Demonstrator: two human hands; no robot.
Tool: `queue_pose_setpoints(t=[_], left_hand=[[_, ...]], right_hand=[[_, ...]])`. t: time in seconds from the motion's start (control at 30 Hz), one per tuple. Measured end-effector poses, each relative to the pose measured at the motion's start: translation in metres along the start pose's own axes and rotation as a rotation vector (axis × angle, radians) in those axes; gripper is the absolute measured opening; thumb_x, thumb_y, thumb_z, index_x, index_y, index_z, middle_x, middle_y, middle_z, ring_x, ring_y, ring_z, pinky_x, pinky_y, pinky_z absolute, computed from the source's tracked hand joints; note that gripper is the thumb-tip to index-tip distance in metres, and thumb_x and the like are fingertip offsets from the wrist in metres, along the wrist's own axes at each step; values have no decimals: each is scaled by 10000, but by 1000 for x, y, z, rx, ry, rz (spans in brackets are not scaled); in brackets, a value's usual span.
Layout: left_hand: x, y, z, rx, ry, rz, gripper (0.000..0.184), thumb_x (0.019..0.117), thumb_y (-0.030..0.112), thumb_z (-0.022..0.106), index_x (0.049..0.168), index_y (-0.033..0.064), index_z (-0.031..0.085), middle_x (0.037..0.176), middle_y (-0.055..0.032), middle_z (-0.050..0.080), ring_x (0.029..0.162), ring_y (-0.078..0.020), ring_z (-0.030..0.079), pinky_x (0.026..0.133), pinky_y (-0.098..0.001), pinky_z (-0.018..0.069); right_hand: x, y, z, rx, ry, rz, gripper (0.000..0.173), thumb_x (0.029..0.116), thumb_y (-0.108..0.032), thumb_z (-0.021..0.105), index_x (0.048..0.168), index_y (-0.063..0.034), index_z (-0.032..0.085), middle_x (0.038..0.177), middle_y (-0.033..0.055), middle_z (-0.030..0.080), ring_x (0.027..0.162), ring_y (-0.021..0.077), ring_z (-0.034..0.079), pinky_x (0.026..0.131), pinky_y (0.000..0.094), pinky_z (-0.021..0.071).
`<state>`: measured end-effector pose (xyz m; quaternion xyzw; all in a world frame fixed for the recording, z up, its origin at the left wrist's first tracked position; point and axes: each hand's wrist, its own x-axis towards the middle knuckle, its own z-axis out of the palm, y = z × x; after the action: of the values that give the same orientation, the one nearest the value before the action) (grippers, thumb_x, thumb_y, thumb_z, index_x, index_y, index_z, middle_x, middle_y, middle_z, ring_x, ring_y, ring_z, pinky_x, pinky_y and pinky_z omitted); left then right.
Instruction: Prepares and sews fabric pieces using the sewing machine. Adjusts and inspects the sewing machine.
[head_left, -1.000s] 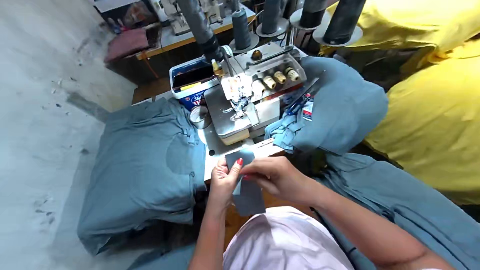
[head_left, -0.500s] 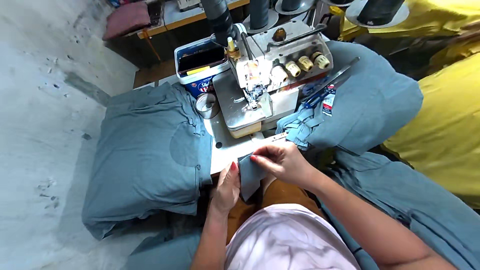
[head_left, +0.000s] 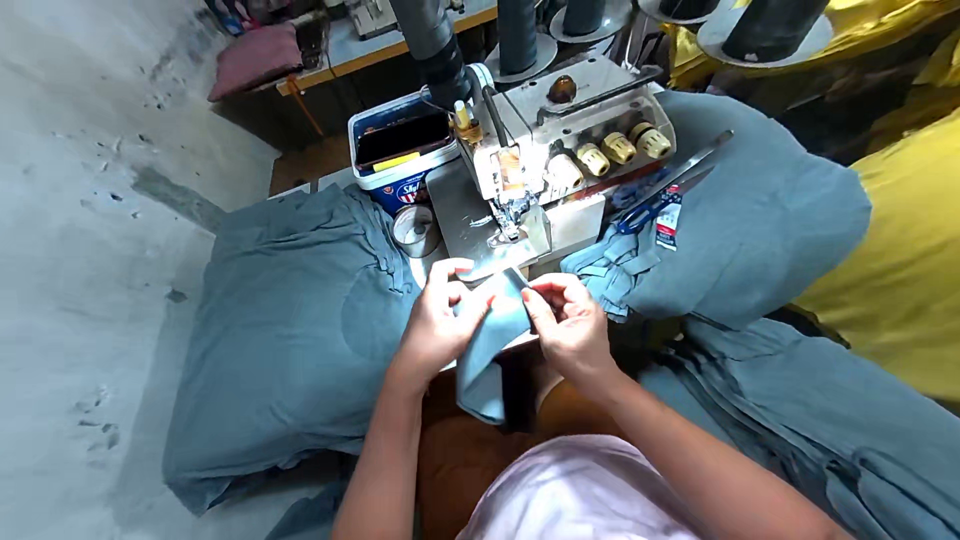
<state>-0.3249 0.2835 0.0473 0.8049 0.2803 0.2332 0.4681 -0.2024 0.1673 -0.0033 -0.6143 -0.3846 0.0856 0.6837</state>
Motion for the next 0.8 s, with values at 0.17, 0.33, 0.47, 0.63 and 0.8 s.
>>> queue_pose_setpoints(t=[0.17,0.33,0.47,0.63,0.8], left_hand=[[46,8,7,436,1,-44,483,972,223,702,1371,17,524,727,-86,602,665,-231,597,666,-440,525],[68,1,14,504,-14,-90,459,980,224,681,1378,68,514,754,-122,620,688,-299,624,659,-512,526],[75,1,16,509,-3,-96,461,986,245,674,1376,69,502,792,-136,640,721,-313,647,676,-523,535],[80,3,17,495,14,-104,492,1006,273,661,1411,66,476,834,-175,648,749,-360,652,681,-555,526],[84,2,17,487,31,-93,478,1013,268,647,1421,75,488,917,-221,679,832,-407,676,726,-596,524]], right_hand=[[19,13,9,-26,116,242,194,946,5,630,1126,51,574,780,14,658,596,-13,583,586,160,513],[31,22,13,55,175,284,183,944,41,628,1110,22,553,667,-46,617,541,-22,591,541,149,525],[37,23,14,129,192,313,213,926,100,604,1111,16,538,625,-58,606,539,-6,622,548,157,551],[43,23,15,114,207,323,199,948,82,597,1138,44,548,605,-42,571,513,15,619,544,180,570],[47,26,14,102,186,348,296,942,104,582,1233,80,528,632,-3,584,528,39,634,552,202,581]])
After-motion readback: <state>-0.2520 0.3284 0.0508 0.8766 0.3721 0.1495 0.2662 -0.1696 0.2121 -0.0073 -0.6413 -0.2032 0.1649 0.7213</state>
